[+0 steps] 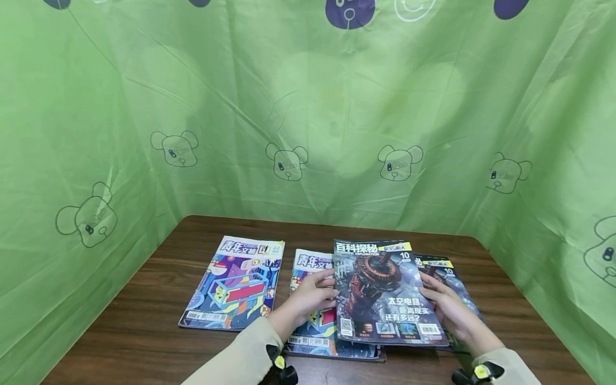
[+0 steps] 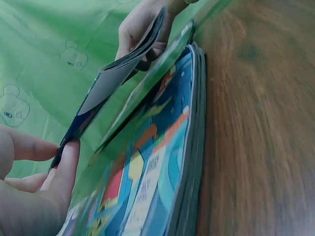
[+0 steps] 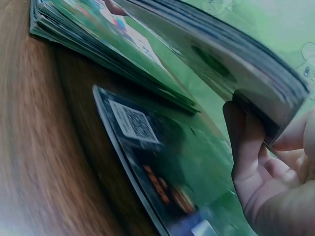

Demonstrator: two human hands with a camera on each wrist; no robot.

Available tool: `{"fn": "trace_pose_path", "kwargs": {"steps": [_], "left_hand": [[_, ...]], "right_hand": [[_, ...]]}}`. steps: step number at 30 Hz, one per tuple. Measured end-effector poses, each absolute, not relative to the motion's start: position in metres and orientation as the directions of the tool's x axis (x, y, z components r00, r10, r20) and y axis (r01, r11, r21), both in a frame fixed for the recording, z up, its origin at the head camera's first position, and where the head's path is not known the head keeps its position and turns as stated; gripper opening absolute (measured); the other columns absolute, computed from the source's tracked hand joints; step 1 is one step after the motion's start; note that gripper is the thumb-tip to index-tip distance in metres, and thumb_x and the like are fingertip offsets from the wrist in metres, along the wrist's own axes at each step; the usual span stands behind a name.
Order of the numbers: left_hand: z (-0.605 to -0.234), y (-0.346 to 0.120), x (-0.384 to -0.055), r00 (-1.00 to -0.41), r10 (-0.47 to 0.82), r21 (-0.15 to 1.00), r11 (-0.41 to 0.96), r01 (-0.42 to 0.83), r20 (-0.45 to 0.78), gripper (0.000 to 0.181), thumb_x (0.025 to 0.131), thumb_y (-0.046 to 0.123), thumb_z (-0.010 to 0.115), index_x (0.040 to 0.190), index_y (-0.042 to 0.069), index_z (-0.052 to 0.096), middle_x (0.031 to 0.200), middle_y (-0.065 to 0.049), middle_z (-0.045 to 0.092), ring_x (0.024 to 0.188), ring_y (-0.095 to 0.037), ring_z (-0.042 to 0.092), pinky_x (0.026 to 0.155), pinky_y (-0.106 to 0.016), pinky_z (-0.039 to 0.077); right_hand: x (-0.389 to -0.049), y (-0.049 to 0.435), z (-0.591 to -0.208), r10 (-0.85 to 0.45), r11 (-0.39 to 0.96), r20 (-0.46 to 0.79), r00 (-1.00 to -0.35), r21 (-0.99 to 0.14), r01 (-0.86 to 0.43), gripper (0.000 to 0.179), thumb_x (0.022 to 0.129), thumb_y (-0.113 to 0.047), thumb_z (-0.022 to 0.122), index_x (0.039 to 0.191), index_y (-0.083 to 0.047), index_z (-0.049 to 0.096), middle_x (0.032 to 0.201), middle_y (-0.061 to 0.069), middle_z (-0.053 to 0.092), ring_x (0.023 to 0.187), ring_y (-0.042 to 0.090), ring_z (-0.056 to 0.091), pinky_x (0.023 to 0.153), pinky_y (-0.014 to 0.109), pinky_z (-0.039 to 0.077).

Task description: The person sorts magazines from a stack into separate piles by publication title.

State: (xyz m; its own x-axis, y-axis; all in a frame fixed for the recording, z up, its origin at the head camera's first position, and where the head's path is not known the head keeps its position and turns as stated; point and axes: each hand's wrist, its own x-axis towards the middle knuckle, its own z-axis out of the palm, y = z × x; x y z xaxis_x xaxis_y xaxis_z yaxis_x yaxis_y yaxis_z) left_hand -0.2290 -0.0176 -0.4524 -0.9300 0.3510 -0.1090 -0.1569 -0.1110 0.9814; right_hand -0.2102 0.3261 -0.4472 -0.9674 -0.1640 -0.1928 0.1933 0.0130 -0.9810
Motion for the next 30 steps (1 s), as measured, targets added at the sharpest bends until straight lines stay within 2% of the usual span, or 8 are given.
{"fn": "trace_pose_path", "kwargs": {"steps": [2, 4, 8, 12, 17, 19, 23, 30], "left_hand": [[-0.452, -0.012, -0.229, -0.927, 0.358, 0.979, -0.123, -0.162, -0.109, 0.061, 0.091, -0.007, 0.062, 0.149, -0.002, 0.043, 0.138, -0.025, 0.052, 0.106, -0.029, 0.064, 0.084, -0.04, 0.059], [-0.452, -0.006, -0.229, -0.924, 0.368, 0.976, -0.139, -0.168, -0.107, 0.06, 0.091, -0.007, 0.061, 0.149, -0.002, 0.043, 0.138, -0.024, 0.053, 0.105, -0.029, 0.065, 0.085, -0.041, 0.059], [-0.452, 0.006, -0.23, -0.918, 0.383, 0.969, -0.173, -0.177, -0.1, 0.059, 0.091, -0.008, 0.06, 0.148, -0.003, 0.044, 0.138, -0.024, 0.052, 0.107, -0.03, 0.064, 0.085, -0.042, 0.059], [-0.452, 0.017, -0.231, -0.913, 0.394, 0.96, -0.201, -0.196, -0.104, 0.06, 0.09, -0.011, 0.06, 0.148, -0.003, 0.044, 0.138, -0.024, 0.052, 0.109, -0.031, 0.064, 0.084, -0.041, 0.059], [-0.45, 0.032, -0.23, -0.903, 0.416, 0.949, -0.229, -0.216, -0.105, 0.059, 0.091, -0.011, 0.059, 0.148, -0.004, 0.043, 0.137, -0.023, 0.051, 0.114, -0.033, 0.061, 0.084, -0.04, 0.059], [-0.449, 0.039, -0.229, -0.902, 0.419, 0.943, -0.244, -0.224, -0.106, 0.059, 0.091, -0.012, 0.058, 0.148, -0.005, 0.042, 0.136, -0.023, 0.052, 0.114, -0.034, 0.061, 0.085, -0.04, 0.059], [-0.45, 0.053, -0.227, -0.9, 0.417, 0.93, -0.267, -0.253, -0.126, 0.06, 0.089, -0.013, 0.058, 0.147, -0.005, 0.044, 0.133, -0.019, 0.054, 0.108, -0.031, 0.064, 0.084, -0.039, 0.059], [-0.451, 0.077, -0.224, -0.879, 0.46, 0.898, -0.324, -0.297, -0.125, 0.062, 0.087, -0.016, 0.057, 0.147, -0.008, 0.043, 0.137, -0.022, 0.053, 0.1, -0.028, 0.065, 0.088, -0.04, 0.057]], "right_hand": [[-0.21, 0.333, -0.447, -0.16, 0.0, -0.194, -0.968, -0.981, 0.196, 0.067, 0.106, -0.016, 0.047, 0.161, -0.005, 0.009, 0.119, 0.005, 0.055, 0.099, 0.019, 0.065, 0.086, 0.04, 0.057], [-0.209, 0.339, -0.446, -0.149, 0.0, -0.199, -0.969, -0.98, 0.201, 0.066, 0.107, -0.017, 0.047, 0.161, -0.008, 0.011, 0.114, 0.001, 0.057, 0.097, 0.019, 0.066, 0.084, 0.04, 0.058], [-0.206, 0.349, -0.446, -0.1, 0.01, -0.21, -0.973, -0.978, 0.21, 0.059, 0.106, -0.02, 0.049, 0.16, -0.018, 0.024, 0.113, -0.003, 0.057, 0.093, 0.019, 0.066, 0.081, 0.039, 0.058], [-0.203, 0.359, -0.445, -0.065, 0.025, -0.211, -0.975, -0.977, 0.21, 0.045, 0.106, -0.022, 0.05, 0.148, -0.031, 0.039, 0.111, -0.004, 0.059, 0.09, 0.018, 0.065, 0.079, 0.038, 0.058], [-0.202, 0.374, -0.444, -0.048, 0.047, -0.24, -0.97, -0.97, 0.238, 0.05, 0.106, -0.027, 0.05, 0.152, -0.033, 0.032, 0.105, -0.006, 0.063, 0.09, 0.015, 0.065, 0.08, 0.035, 0.057], [-0.202, 0.381, -0.445, -0.05, 0.052, -0.243, -0.969, -0.969, 0.241, 0.045, 0.106, -0.027, 0.049, 0.148, -0.039, 0.036, 0.105, -0.007, 0.064, 0.091, 0.014, 0.065, 0.08, 0.035, 0.057], [-0.201, 0.395, -0.448, -0.041, 0.048, -0.238, -0.97, -0.971, 0.236, 0.028, 0.106, -0.025, 0.049, 0.12, -0.05, 0.051, 0.104, -0.005, 0.064, 0.09, 0.016, 0.065, 0.078, 0.036, 0.057], [-0.197, 0.418, -0.449, -0.003, 0.043, -0.226, -0.974, -0.973, 0.225, 0.035, 0.107, -0.024, 0.048, 0.105, -0.058, 0.059, 0.096, -0.003, 0.067, 0.081, 0.017, 0.067, 0.07, 0.036, 0.059]]}}
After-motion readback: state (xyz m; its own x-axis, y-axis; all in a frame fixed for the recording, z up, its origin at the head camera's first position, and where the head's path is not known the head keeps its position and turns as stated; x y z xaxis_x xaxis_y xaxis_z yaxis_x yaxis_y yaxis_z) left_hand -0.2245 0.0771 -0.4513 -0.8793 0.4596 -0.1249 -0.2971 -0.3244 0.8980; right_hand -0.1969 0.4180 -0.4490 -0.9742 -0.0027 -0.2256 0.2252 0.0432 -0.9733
